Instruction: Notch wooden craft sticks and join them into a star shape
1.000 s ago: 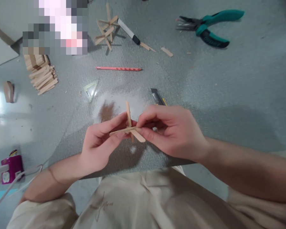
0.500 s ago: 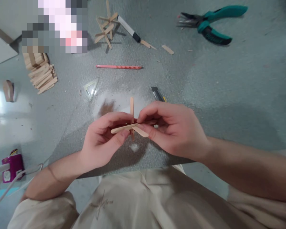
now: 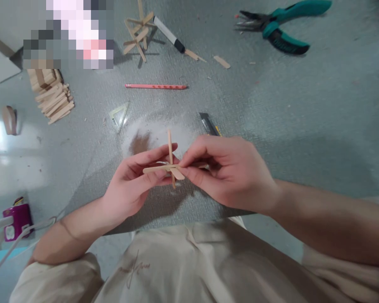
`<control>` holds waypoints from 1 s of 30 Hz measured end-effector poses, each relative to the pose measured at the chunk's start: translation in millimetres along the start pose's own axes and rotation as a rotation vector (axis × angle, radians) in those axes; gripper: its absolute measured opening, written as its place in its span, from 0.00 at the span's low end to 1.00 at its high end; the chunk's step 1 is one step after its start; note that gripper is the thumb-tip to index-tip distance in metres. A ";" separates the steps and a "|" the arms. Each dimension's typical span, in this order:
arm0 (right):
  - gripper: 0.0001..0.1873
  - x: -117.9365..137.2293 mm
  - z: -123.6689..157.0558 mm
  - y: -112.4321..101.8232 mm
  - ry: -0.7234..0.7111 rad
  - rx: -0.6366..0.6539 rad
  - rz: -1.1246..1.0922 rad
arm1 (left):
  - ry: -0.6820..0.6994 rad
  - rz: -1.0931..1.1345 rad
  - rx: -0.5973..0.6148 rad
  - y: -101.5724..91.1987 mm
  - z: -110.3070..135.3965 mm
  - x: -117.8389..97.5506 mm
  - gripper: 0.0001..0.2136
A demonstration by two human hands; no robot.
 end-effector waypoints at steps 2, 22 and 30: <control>0.08 -0.5 0.1 0.6 0.000 0.009 -0.008 | 0.036 -0.046 -0.004 -0.5 2.2 -1.9 0.13; 0.12 7.8 -2.9 3.8 -0.151 0.111 0.205 | 0.085 -0.136 0.013 2.4 7.9 -3.9 0.15; 0.12 11.7 1.7 6.4 -0.214 0.099 0.228 | 0.188 -0.347 0.026 4.9 17.5 -8.7 0.17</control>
Point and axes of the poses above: each hand's wrist, its own z-axis away from the middle knuckle, its own y-axis out of the palm, x = y × z, the point moved 9 cm from there along -z, towards the middle knuckle, and after that the axes turned 8 degrees about x, right-handed, at the moved point
